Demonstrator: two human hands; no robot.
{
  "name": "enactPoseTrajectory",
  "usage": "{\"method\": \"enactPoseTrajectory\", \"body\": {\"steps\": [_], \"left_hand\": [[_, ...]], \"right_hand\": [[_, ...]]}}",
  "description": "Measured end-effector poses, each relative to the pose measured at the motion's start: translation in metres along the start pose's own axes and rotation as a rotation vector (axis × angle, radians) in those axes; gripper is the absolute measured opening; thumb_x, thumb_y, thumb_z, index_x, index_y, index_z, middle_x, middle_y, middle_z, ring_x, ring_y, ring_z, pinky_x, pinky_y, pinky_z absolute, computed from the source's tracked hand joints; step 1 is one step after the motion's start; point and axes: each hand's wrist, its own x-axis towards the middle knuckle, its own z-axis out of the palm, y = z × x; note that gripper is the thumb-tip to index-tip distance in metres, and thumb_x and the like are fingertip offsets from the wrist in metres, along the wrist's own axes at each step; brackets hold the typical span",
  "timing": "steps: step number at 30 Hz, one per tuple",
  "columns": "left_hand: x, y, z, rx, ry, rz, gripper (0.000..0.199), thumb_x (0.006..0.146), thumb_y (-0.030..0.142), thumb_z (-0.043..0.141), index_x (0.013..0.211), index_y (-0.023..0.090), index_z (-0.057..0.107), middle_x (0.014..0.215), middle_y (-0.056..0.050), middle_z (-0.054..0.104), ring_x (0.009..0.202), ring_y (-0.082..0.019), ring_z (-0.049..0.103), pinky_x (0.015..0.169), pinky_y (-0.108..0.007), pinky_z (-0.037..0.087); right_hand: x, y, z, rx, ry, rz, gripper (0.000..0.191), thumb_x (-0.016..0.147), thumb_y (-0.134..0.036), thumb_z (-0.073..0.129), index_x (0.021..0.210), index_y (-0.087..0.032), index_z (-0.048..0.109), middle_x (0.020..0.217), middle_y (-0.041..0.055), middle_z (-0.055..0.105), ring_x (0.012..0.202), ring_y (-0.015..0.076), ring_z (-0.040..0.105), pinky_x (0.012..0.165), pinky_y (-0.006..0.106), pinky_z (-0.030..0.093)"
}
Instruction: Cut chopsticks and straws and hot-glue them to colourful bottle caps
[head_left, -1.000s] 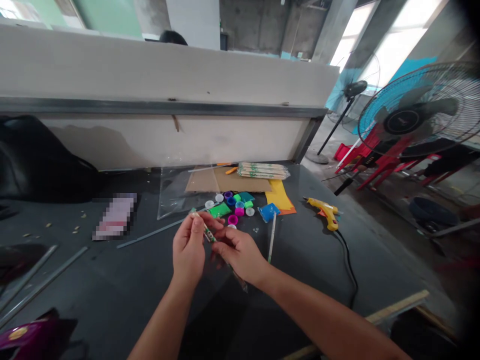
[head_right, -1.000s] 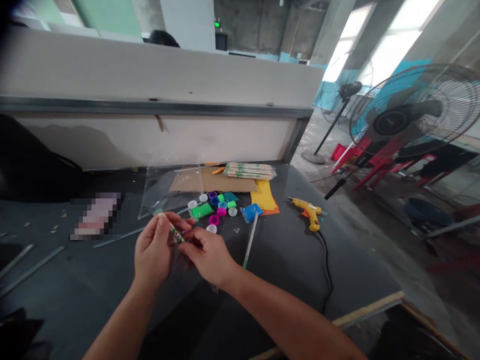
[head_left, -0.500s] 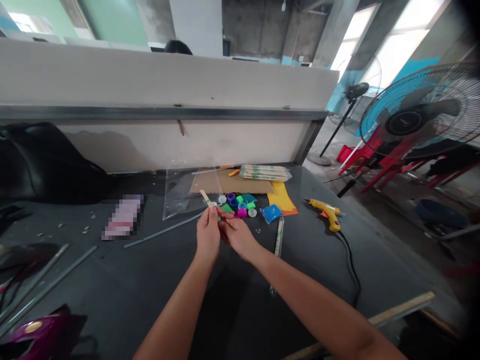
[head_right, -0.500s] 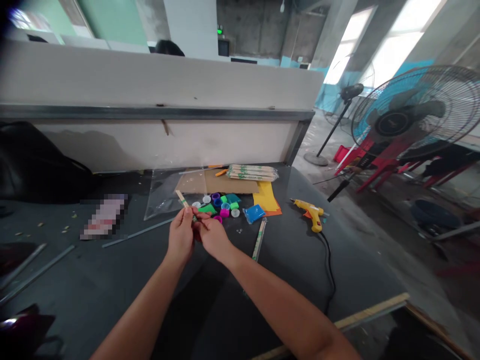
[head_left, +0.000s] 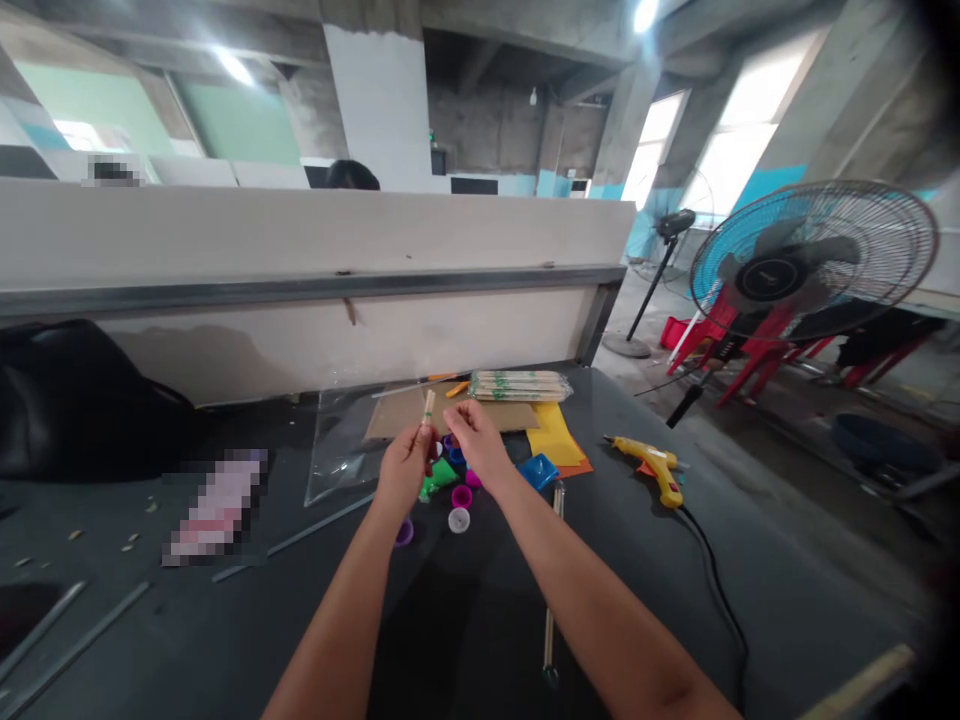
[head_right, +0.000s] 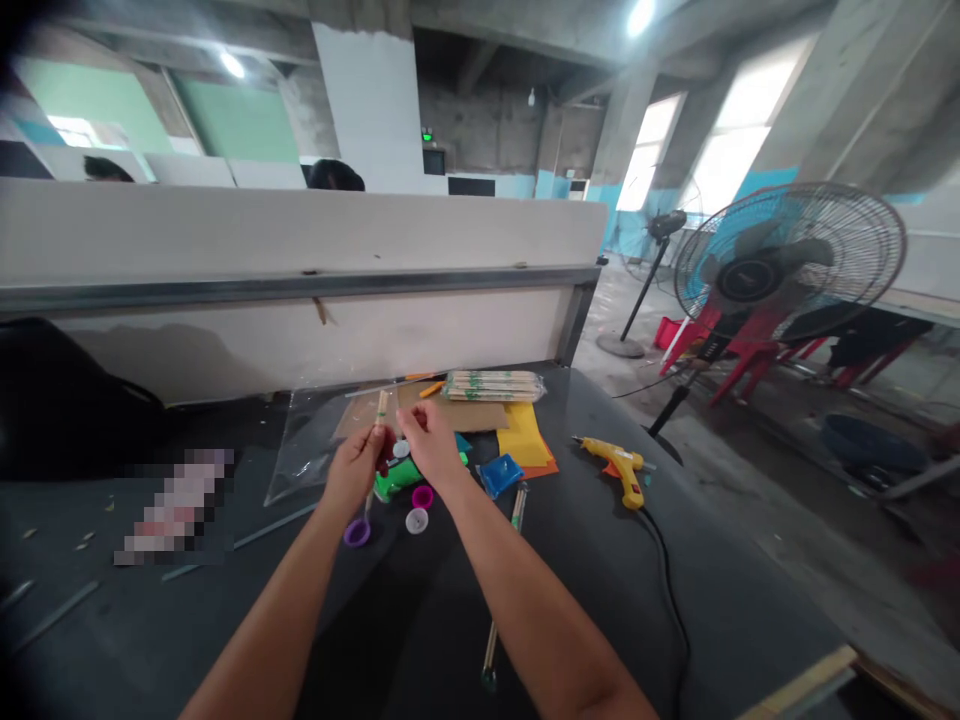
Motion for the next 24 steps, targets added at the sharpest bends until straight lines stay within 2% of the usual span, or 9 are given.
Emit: {"method": "enactPoseTrajectory", "body": {"steps": [2, 4, 7, 13, 17, 19, 20, 22, 24], "left_hand": [[-0.004, -0.004, 0.007, -0.005, -0.073, -0.04, 0.038, 0.084, 0.054, 0.046, 0.069, 0.019, 0.051, 0.054, 0.006, 0.044, 0.041, -0.009, 0.041, 0.04, -0.023, 0.034], [-0.008, -0.003, 0.01, -0.003, -0.118, -0.066, 0.038, 0.084, 0.054, 0.046, 0.071, 0.019, 0.051, 0.055, 0.006, 0.045, 0.039, -0.009, 0.04, 0.039, -0.022, 0.032], [-0.01, 0.003, 0.006, 0.042, -0.13, -0.099, 0.036, 0.085, 0.052, 0.044, 0.074, 0.019, 0.053, 0.057, 0.005, 0.048, 0.037, -0.008, 0.039, 0.038, -0.022, 0.029], [-0.011, 0.007, -0.016, 0.201, -0.257, -0.095, 0.036, 0.085, 0.048, 0.046, 0.074, 0.017, 0.06, 0.054, 0.004, 0.048, 0.045, -0.009, 0.037, 0.043, -0.021, 0.028], [-0.011, 0.004, -0.044, 0.268, -0.312, -0.165, 0.034, 0.084, 0.044, 0.045, 0.074, 0.017, 0.061, 0.052, 0.005, 0.045, 0.044, -0.008, 0.034, 0.043, -0.021, 0.026], [-0.01, -0.001, -0.058, 0.314, -0.287, -0.202, 0.033, 0.084, 0.043, 0.044, 0.074, 0.016, 0.062, 0.051, 0.005, 0.045, 0.044, -0.009, 0.035, 0.043, -0.021, 0.027], [-0.009, -0.003, -0.062, 0.332, -0.254, -0.214, 0.031, 0.083, 0.041, 0.044, 0.077, 0.016, 0.062, 0.052, 0.004, 0.046, 0.044, -0.009, 0.036, 0.043, -0.021, 0.028], [-0.008, -0.01, -0.063, 0.356, -0.169, -0.207, 0.028, 0.083, 0.037, 0.044, 0.088, 0.017, 0.063, 0.057, 0.004, 0.052, 0.045, -0.011, 0.04, 0.045, -0.021, 0.032], [-0.006, -0.018, -0.053, 0.363, -0.1, -0.178, 0.032, 0.083, 0.032, 0.043, 0.104, 0.017, 0.062, 0.066, 0.001, 0.059, 0.047, -0.012, 0.046, 0.048, -0.023, 0.037]], "right_hand": [[0.0, 0.0, -0.002, 0.138, -0.085, -0.001, 0.029, 0.079, -0.044, 0.058, 0.091, -0.019, 0.062, 0.062, -0.0043, 0.048, 0.054, 0.0107, 0.045, 0.052, 0.022, 0.036], [0.0, -0.003, -0.005, 0.219, -0.134, 0.016, 0.029, 0.078, -0.045, 0.059, 0.086, -0.018, 0.066, 0.061, -0.0039, 0.049, 0.053, 0.0095, 0.043, 0.051, 0.022, 0.035], [0.001, -0.007, -0.012, 0.331, -0.097, 0.09, 0.027, 0.072, -0.043, 0.066, 0.076, -0.016, 0.069, 0.061, -0.0031, 0.052, 0.052, 0.0076, 0.043, 0.049, 0.02, 0.035], [0.012, -0.01, -0.03, 0.512, 0.2, 0.164, 0.023, 0.067, -0.037, 0.07, 0.077, -0.016, 0.069, 0.059, -0.0045, 0.054, 0.045, 0.0053, 0.042, 0.037, 0.016, 0.032], [0.023, -0.014, -0.062, 0.623, 0.439, 0.088, 0.018, 0.071, -0.033, 0.069, 0.075, -0.016, 0.064, 0.055, -0.005, 0.055, 0.046, 0.0069, 0.05, 0.042, 0.018, 0.044], [0.027, -0.018, -0.081, 0.651, 0.585, 0.028, 0.016, 0.074, -0.031, 0.067, 0.072, -0.017, 0.061, 0.051, -0.0065, 0.053, 0.044, 0.0061, 0.049, 0.045, 0.017, 0.047], [0.028, -0.019, -0.088, 0.651, 0.616, 0.008, 0.015, 0.074, -0.031, 0.067, 0.072, -0.017, 0.061, 0.05, -0.007, 0.052, 0.044, 0.0057, 0.048, 0.045, 0.017, 0.047], [0.027, -0.021, -0.097, 0.611, 0.568, 0.026, 0.015, 0.073, -0.03, 0.068, 0.072, -0.016, 0.061, 0.049, -0.0074, 0.05, 0.042, 0.0052, 0.046, 0.041, 0.016, 0.044], [0.024, -0.021, -0.094, 0.537, 0.405, 0.103, 0.016, 0.07, -0.031, 0.069, 0.072, -0.016, 0.063, 0.049, -0.007, 0.049, 0.04, 0.0052, 0.044, 0.037, 0.016, 0.04]]}}
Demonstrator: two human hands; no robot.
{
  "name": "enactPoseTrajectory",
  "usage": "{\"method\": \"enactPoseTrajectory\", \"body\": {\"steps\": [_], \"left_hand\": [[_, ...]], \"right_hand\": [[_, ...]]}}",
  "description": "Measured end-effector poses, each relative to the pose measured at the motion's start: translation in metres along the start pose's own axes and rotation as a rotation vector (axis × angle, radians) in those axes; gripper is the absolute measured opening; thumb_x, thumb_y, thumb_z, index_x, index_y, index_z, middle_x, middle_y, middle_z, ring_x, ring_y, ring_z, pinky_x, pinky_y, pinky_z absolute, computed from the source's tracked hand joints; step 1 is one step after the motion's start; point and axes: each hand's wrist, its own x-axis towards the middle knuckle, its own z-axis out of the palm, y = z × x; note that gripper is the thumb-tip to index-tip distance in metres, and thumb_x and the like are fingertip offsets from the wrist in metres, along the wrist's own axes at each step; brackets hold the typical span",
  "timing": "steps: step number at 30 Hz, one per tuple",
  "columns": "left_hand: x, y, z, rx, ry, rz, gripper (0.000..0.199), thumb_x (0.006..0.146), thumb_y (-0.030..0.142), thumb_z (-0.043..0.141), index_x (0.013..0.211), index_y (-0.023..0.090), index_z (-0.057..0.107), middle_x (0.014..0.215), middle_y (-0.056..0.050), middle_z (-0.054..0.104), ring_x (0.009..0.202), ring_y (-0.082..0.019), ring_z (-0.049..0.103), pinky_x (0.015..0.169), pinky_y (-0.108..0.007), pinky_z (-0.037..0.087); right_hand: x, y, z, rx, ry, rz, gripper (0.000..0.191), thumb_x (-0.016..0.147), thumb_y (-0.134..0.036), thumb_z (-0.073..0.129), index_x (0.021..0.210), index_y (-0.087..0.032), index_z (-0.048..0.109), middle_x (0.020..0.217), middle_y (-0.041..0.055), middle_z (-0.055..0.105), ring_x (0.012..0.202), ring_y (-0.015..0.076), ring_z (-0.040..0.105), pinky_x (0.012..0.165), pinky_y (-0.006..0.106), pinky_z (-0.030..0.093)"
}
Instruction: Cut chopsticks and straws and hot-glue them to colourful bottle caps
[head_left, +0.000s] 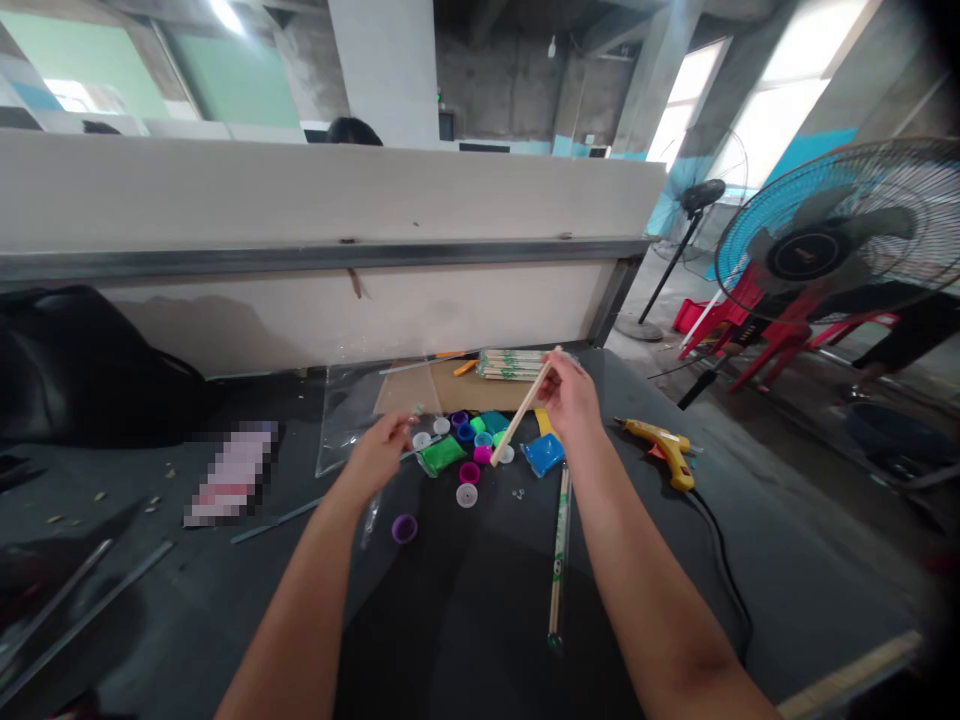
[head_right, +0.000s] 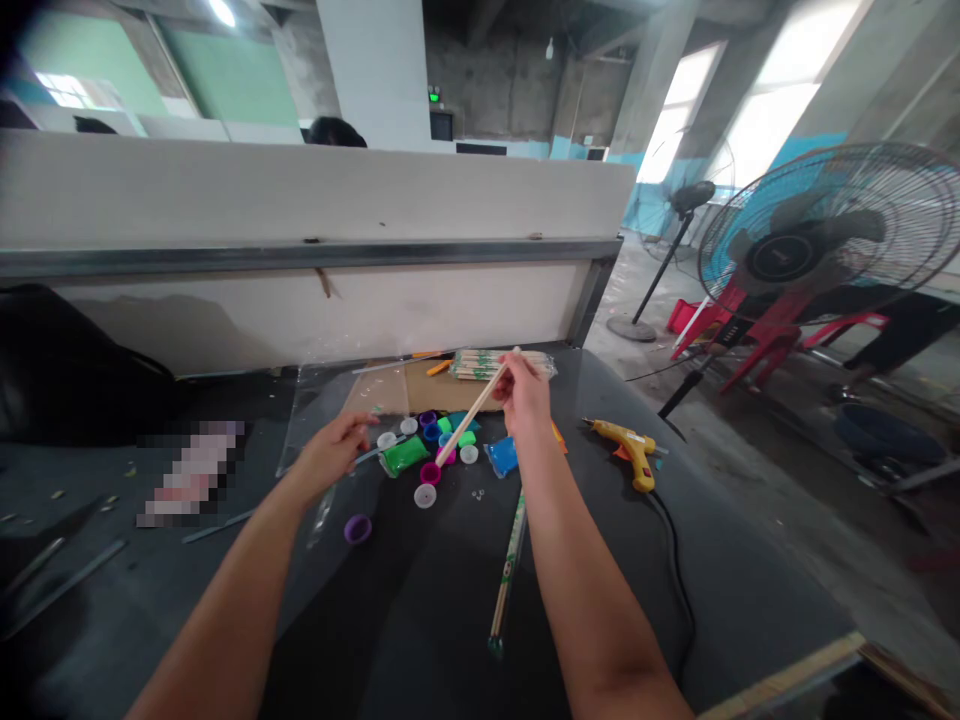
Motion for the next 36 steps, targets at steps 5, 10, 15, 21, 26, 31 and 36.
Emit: {"method": "enactPoseTrajectory", "body": {"steps": [5, 10, 15, 21, 26, 31, 36], "left_hand": [[0.007, 0.001, 0.03, 0.121, 0.033, 0.148, 0.035, 0.08, 0.023, 0.051, 0.112, 0.018, 0.064, 0.102, -0.009, 0.069, 0.091, -0.022, 0.064, 0.081, -0.031, 0.047], [-0.002, 0.022, 0.03, 0.03, 0.141, 0.201, 0.034, 0.085, 0.029, 0.05, 0.115, 0.02, 0.064, 0.113, -0.009, 0.068, 0.105, -0.023, 0.062, 0.094, -0.035, 0.044], [-0.02, 0.053, 0.037, -0.389, -0.228, -0.04, 0.036, 0.084, 0.046, 0.05, 0.102, 0.018, 0.064, 0.086, -0.006, 0.069, 0.063, -0.017, 0.063, 0.062, -0.029, 0.05], [-0.015, 0.045, 0.013, -0.014, -0.119, -0.002, 0.036, 0.083, 0.051, 0.048, 0.079, 0.018, 0.062, 0.062, -0.001, 0.057, 0.048, -0.012, 0.046, 0.046, -0.023, 0.031], [-0.001, 0.004, -0.005, 0.601, -0.045, -0.06, 0.032, 0.075, 0.049, 0.056, 0.072, 0.019, 0.067, 0.073, -0.01, 0.067, 0.068, -0.024, 0.061, 0.056, -0.027, 0.032], [0.0, -0.002, 0.005, 0.641, -0.113, 0.041, 0.02, 0.078, 0.031, 0.052, 0.071, 0.019, 0.067, 0.078, -0.013, 0.07, 0.075, -0.026, 0.063, 0.06, -0.028, 0.034], [-0.004, 0.019, 0.004, 0.56, -0.155, 0.153, 0.019, 0.077, 0.034, 0.055, 0.068, 0.022, 0.065, 0.067, -0.005, 0.066, 0.063, -0.02, 0.057, 0.057, -0.027, 0.029]], "right_hand": [[-0.021, 0.03, 0.02, -0.291, -0.303, 0.257, 0.019, 0.069, -0.033, 0.069, 0.071, -0.015, 0.064, 0.052, -0.003, 0.055, 0.043, 0.0082, 0.05, 0.037, 0.018, 0.041], [-0.032, 0.043, 0.031, -0.339, -0.39, 0.273, 0.021, 0.067, -0.035, 0.07, 0.071, -0.016, 0.061, 0.057, -0.0013, 0.06, 0.047, 0.0101, 0.055, 0.04, 0.019, 0.042], [-0.04, 0.042, 0.036, -0.269, -0.391, 0.192, 0.022, 0.067, -0.037, 0.071, 0.072, -0.017, 0.062, 0.056, -0.0025, 0.059, 0.047, 0.0104, 0.054, 0.045, 0.022, 0.045], [-0.042, 0.055, 0.038, -0.378, -0.478, 0.167, 0.029, 0.077, -0.046, 0.062, 0.086, -0.019, 0.06, 0.068, 0.0007, 0.064, 0.053, 0.0127, 0.058, 0.044, 0.022, 0.042], [-0.035, 0.07, 0.028, -0.759, -0.452, 0.085, 0.016, 0.082, -0.032, 0.056, 0.088, -0.019, 0.062, 0.065, -0.0018, 0.062, 0.048, 0.009, 0.049, 0.045, 0.02, 0.035], [-0.04, 0.082, 0.028, -0.791, -0.534, 0.088, 0.01, 0.072, -0.027, 0.068, 0.066, -0.019, 0.064, 0.055, -0.004, 0.058, 0.049, 0.0082, 0.046, 0.047, 0.02, 0.031], [-0.047, 0.075, 0.036, -0.624, -0.546, 0.232, 0.033, 0.071, -0.046, 0.069, 0.061, -0.016, 0.059, 0.048, -0.0055, 0.046, 0.038, 0.0041, 0.029, 0.038, 0.02, 0.019]]}}
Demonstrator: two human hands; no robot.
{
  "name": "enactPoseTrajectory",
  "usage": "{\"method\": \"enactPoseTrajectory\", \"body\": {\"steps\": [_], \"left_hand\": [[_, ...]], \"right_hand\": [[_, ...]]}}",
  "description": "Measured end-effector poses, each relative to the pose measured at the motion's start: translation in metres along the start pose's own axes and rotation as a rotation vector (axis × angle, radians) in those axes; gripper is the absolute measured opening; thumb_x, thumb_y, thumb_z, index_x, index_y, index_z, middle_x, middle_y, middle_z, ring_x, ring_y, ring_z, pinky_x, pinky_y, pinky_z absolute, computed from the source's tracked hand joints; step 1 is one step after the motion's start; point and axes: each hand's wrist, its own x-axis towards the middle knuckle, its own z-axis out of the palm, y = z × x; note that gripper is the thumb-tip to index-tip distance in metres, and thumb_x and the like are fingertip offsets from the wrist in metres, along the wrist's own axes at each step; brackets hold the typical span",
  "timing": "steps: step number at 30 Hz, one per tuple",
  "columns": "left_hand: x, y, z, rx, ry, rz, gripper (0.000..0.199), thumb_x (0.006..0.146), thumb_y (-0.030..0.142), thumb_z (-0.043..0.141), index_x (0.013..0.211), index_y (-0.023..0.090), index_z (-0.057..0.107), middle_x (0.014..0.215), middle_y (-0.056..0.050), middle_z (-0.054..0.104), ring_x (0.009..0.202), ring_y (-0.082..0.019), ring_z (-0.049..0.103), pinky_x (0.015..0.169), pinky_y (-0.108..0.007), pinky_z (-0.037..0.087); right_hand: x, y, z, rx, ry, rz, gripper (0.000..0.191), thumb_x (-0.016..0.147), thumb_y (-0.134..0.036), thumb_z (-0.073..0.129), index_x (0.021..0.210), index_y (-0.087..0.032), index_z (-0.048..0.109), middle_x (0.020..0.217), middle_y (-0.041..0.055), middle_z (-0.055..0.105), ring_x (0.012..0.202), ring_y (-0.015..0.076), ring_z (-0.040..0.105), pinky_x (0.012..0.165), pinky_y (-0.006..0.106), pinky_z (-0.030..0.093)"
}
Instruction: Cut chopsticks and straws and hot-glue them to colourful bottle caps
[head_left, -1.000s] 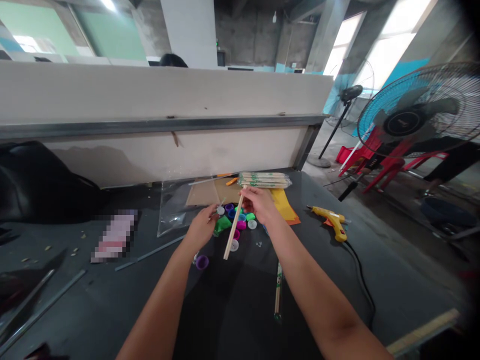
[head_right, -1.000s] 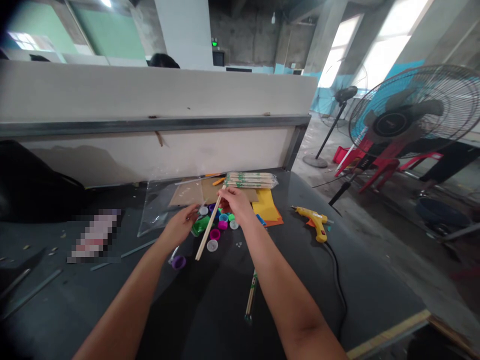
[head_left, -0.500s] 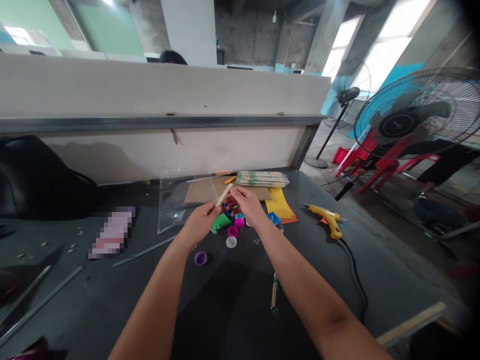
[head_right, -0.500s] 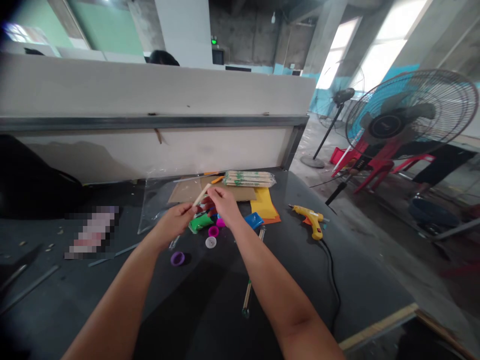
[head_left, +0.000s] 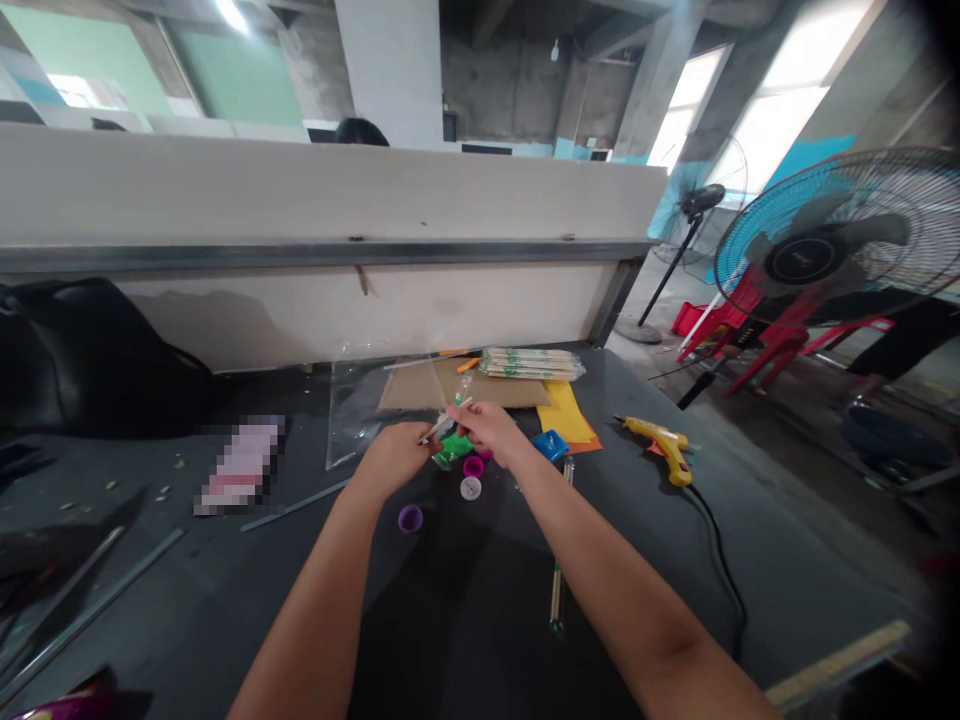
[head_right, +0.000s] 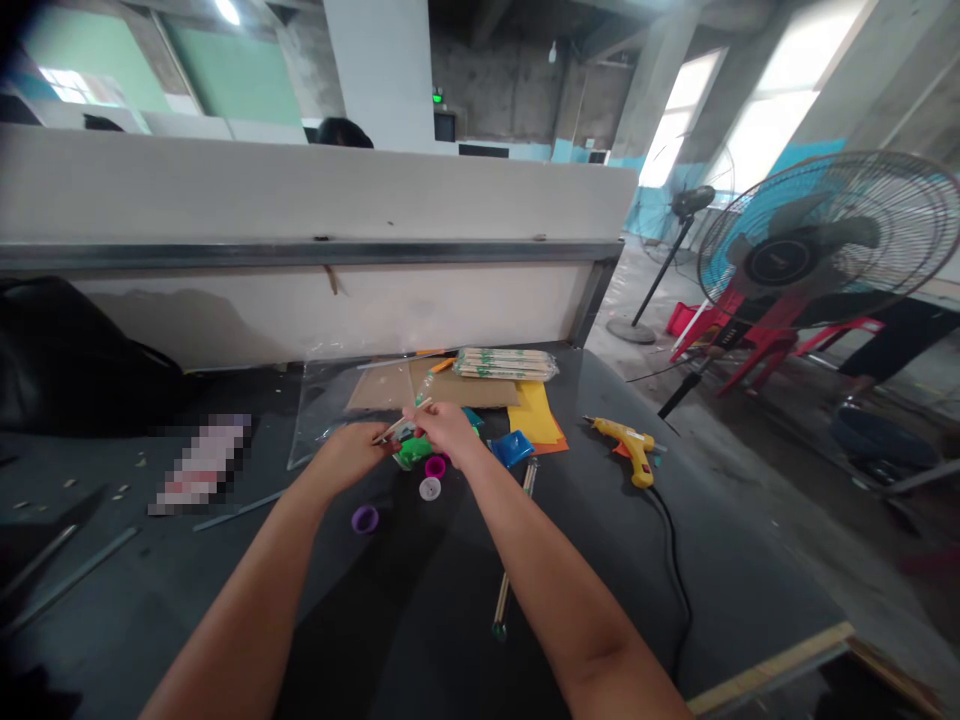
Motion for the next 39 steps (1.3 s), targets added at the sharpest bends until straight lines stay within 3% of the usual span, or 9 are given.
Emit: {"method": "enactPoseTrajectory", "body": {"steps": [5, 10, 14, 19, 26, 28, 32, 36, 39], "left_hand": [[-0.004, 0.006, -0.008, -0.271, 0.044, 0.009, 0.02, 0.073, 0.036, 0.058, 0.063, 0.02, 0.065, 0.052, 0.003, 0.051, 0.051, -0.013, 0.043, 0.05, -0.024, 0.024], [-0.009, 0.008, -0.015, -0.617, 0.007, -0.044, 0.024, 0.066, 0.042, 0.067, 0.066, 0.018, 0.067, 0.05, 0.006, 0.044, 0.046, -0.008, 0.032, 0.043, -0.021, 0.021], [-0.009, 0.009, -0.015, -0.895, 0.034, -0.203, 0.031, 0.064, 0.045, 0.071, 0.067, 0.015, 0.064, 0.045, 0.007, 0.038, 0.039, -0.005, 0.022, 0.038, -0.021, 0.014], [-0.004, 0.014, -0.007, -1.235, 0.198, -0.244, 0.03, 0.062, 0.038, 0.073, 0.068, 0.016, 0.054, 0.046, 0.009, 0.038, 0.037, -0.002, 0.021, 0.036, -0.018, 0.013], [-0.002, 0.021, 0.006, -1.244, 0.08, -0.292, 0.023, 0.064, 0.027, 0.069, 0.063, 0.017, 0.047, 0.041, 0.01, 0.036, 0.032, -0.002, 0.023, 0.035, -0.017, 0.012], [-0.001, 0.018, 0.008, -1.245, 0.072, -0.31, 0.022, 0.067, 0.028, 0.068, 0.076, 0.015, 0.054, 0.047, 0.007, 0.047, 0.032, -0.001, 0.023, 0.035, -0.016, 0.011], [0.002, 0.01, 0.009, -1.207, 0.178, -0.339, 0.056, 0.074, 0.032, 0.067, 0.124, 0.019, 0.046, 0.063, 0.004, 0.06, 0.033, 0.0, 0.024, 0.035, -0.015, 0.013], [0.003, 0.002, 0.007, -1.225, 0.213, -0.39, 0.044, 0.08, 0.04, 0.061, 0.117, 0.019, 0.048, 0.062, 0.005, 0.055, 0.033, 0.0, 0.024, 0.035, -0.014, 0.011], [0.003, -0.002, 0.004, -1.25, 0.167, -0.391, 0.034, 0.085, 0.044, 0.05, 0.107, 0.019, 0.051, 0.064, 0.003, 0.054, 0.034, -0.001, 0.025, 0.035, -0.013, 0.011]], "right_hand": [[-0.009, -0.018, -0.007, 0.339, -0.087, 0.014, 0.037, 0.057, -0.043, 0.08, 0.071, -0.016, 0.059, 0.058, -0.0059, 0.049, 0.043, 0.0034, 0.033, 0.036, 0.017, 0.019], [-0.01, -0.021, -0.014, 0.589, -0.126, 0.064, 0.031, 0.065, -0.037, 0.078, 0.078, -0.016, 0.061, 0.065, -0.0023, 0.057, 0.048, 0.0045, 0.042, 0.035, 0.014, 0.02], [-0.005, -0.014, -0.01, 0.516, -0.006, 0.139, 0.027, 0.071, -0.04, 0.073, 0.073, -0.017, 0.058, 0.063, -0.0012, 0.059, 0.05, 0.0071, 0.05, 0.036, 0.014, 0.029], [-0.005, -0.006, 0.004, 0.363, -0.119, 0.104, 0.022, 0.068, -0.03, 0.075, 0.079, -0.017, 0.061, 0.056, -0.003, 0.059, 0.045, 0.0093, 0.052, 0.037, 0.017, 0.038], [-0.004, -0.004, -0.002, 0.353, -0.274, 0.099, 0.031, 0.065, -0.025, 0.077, 0.091, -0.016, 0.064, 0.06, -0.0023, 0.062, 0.043, 0.0066, 0.048, 0.036, 0.016, 0.034], [0.008, -0.004, -0.003, 0.361, -0.208, 0.111, 0.022, 0.065, -0.021, 0.077, 0.079, -0.013, 0.063, 0.058, -0.0014, 0.061, 0.043, 0.0064, 0.048, 0.036, 0.016, 0.034], [0.053, -0.009, -0.001, 0.409, 0.001, 0.088, 0.01, 0.076, -0.015, 0.066, 0.076, -0.016, 0.056, 0.057, -0.004, 0.059, 0.049, 0.0061, 0.053, 0.049, 0.016, 0.045], [0.093, -0.019, -0.003, 0.386, 0.091, 0.066, 0.017, 0.077, -0.009, 0.064, 0.071, -0.017, 0.05, 0.059, -0.0018, 0.06, 0.059, 0.0097, 0.06, 0.064, 0.024, 0.052], [0.097, -0.025, -0.006, 0.316, 0.131, 0.054, 0.019, 0.074, -0.005, 0.065, 0.074, -0.018, 0.05, 0.061, -0.0022, 0.061, 0.059, 0.0113, 0.061, 0.064, 0.025, 0.052]]}}
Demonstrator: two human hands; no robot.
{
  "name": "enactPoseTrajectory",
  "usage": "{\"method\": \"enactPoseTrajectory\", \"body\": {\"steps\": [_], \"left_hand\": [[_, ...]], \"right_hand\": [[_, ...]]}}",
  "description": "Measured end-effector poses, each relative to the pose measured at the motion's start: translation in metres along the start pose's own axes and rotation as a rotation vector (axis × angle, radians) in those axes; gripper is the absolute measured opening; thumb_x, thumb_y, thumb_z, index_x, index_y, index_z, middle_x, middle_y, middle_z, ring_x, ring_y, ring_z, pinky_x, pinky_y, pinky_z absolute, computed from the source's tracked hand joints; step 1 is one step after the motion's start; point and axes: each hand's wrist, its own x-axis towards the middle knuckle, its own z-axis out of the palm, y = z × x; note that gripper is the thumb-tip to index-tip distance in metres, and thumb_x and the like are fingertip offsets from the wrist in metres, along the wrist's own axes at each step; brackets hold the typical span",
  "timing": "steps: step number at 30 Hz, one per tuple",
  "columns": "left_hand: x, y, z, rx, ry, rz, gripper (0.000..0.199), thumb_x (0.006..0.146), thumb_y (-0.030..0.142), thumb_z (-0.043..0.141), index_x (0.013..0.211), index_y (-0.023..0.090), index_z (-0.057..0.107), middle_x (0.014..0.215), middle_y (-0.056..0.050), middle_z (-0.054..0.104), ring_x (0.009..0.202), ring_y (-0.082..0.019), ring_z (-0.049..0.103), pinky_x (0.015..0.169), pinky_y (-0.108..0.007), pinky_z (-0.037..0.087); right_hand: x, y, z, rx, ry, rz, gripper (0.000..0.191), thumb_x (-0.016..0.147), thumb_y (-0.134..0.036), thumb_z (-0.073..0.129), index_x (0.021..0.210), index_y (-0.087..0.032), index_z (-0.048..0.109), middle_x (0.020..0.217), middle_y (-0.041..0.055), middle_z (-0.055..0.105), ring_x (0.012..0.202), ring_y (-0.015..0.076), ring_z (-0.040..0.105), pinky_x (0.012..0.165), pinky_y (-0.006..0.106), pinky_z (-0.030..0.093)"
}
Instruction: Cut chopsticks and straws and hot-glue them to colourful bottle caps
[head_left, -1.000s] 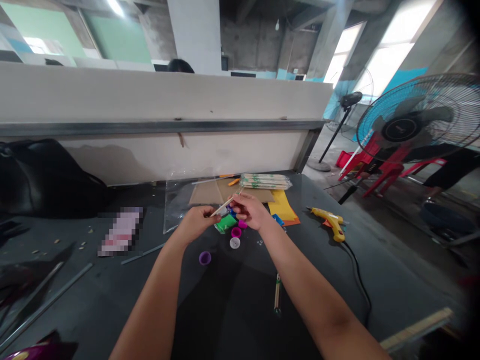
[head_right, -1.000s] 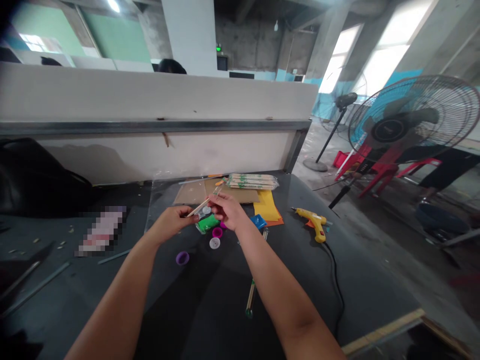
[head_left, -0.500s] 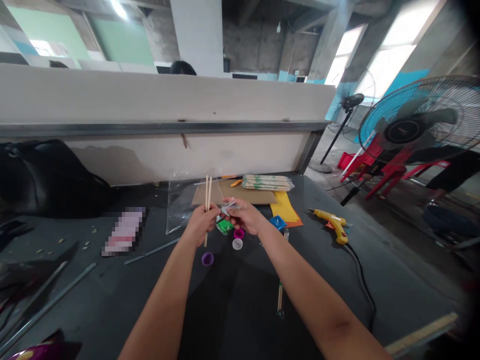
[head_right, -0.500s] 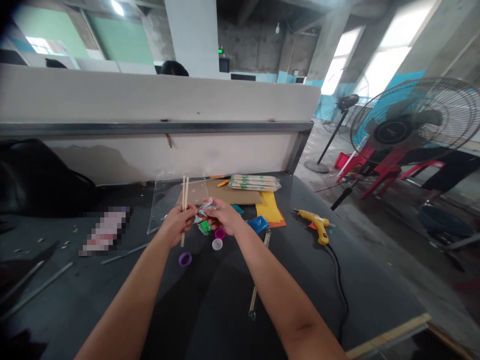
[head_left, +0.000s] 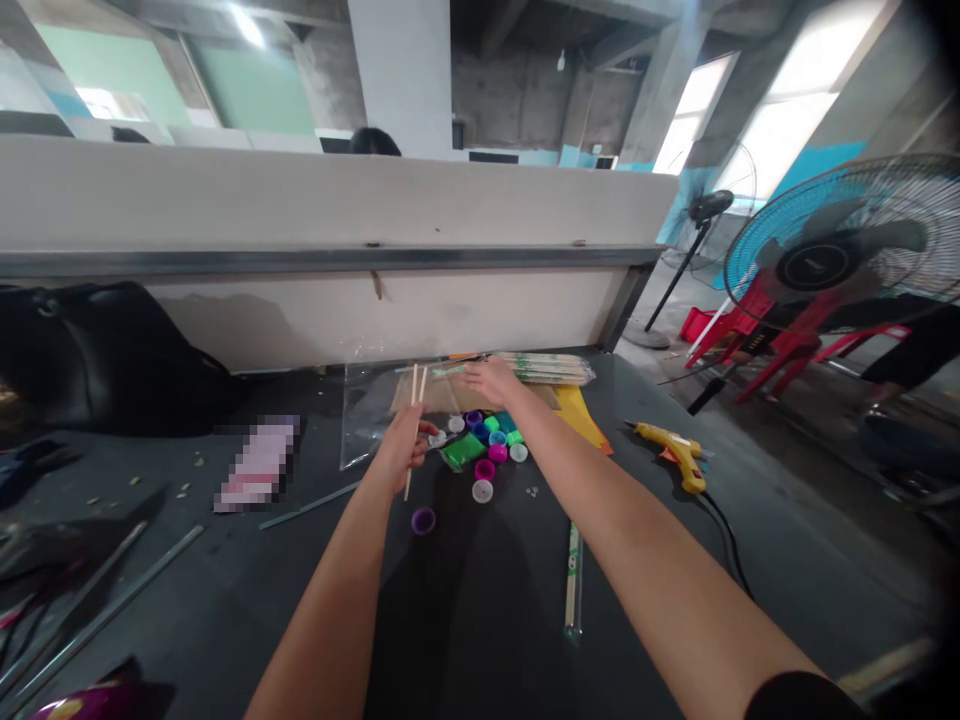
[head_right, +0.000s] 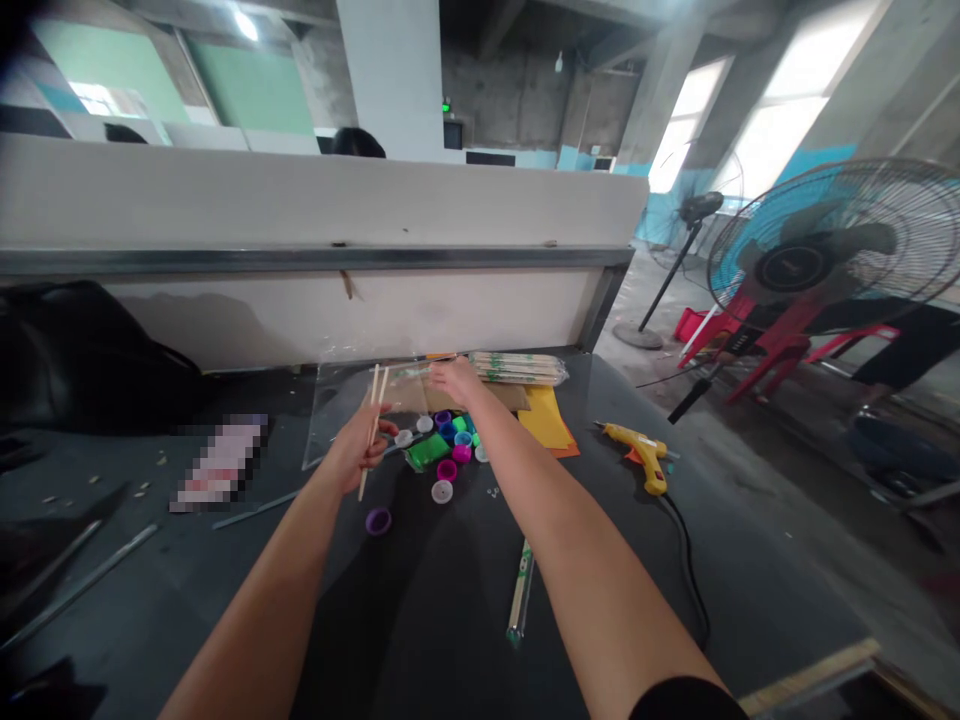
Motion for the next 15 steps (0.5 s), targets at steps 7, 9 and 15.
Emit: {"method": "enactPoseTrajectory", "body": {"steps": [7, 9, 15], "left_hand": [[-0.01, 0.006, -0.001, 0.041, -0.294, -0.009, 0.029, 0.081, 0.043, 0.056, 0.082, 0.014, 0.06, 0.06, 0.003, 0.045, 0.041, -0.002, 0.026, 0.036, -0.014, 0.012], [-0.015, 0.007, 0.003, 0.092, -0.389, -0.012, 0.031, 0.08, 0.045, 0.058, 0.081, 0.014, 0.061, 0.059, 0.004, 0.044, 0.042, -0.002, 0.026, 0.037, -0.014, 0.012], [-0.029, 0.01, 0.014, 0.289, -0.556, -0.01, 0.035, 0.078, 0.049, 0.061, 0.078, 0.014, 0.06, 0.061, 0.001, 0.053, 0.044, -0.005, 0.034, 0.039, -0.016, 0.026]], "right_hand": [[-0.076, 0.009, -0.009, -0.142, -0.076, -0.033, 0.014, 0.075, -0.023, 0.068, 0.086, -0.017, 0.064, 0.072, 0.0017, 0.066, 0.058, 0.0117, 0.06, 0.045, 0.019, 0.043], [-0.097, 0.013, -0.012, -0.082, -0.179, -0.079, 0.021, 0.074, -0.032, 0.068, 0.088, -0.016, 0.065, 0.076, 0.002, 0.066, 0.059, 0.0105, 0.059, 0.043, 0.017, 0.041], [-0.119, 0.013, -0.024, -0.056, -0.142, -0.231, 0.03, 0.068, -0.041, 0.072, 0.081, -0.014, 0.069, 0.065, 0.0008, 0.063, 0.056, 0.0103, 0.056, 0.045, 0.02, 0.043]]}}
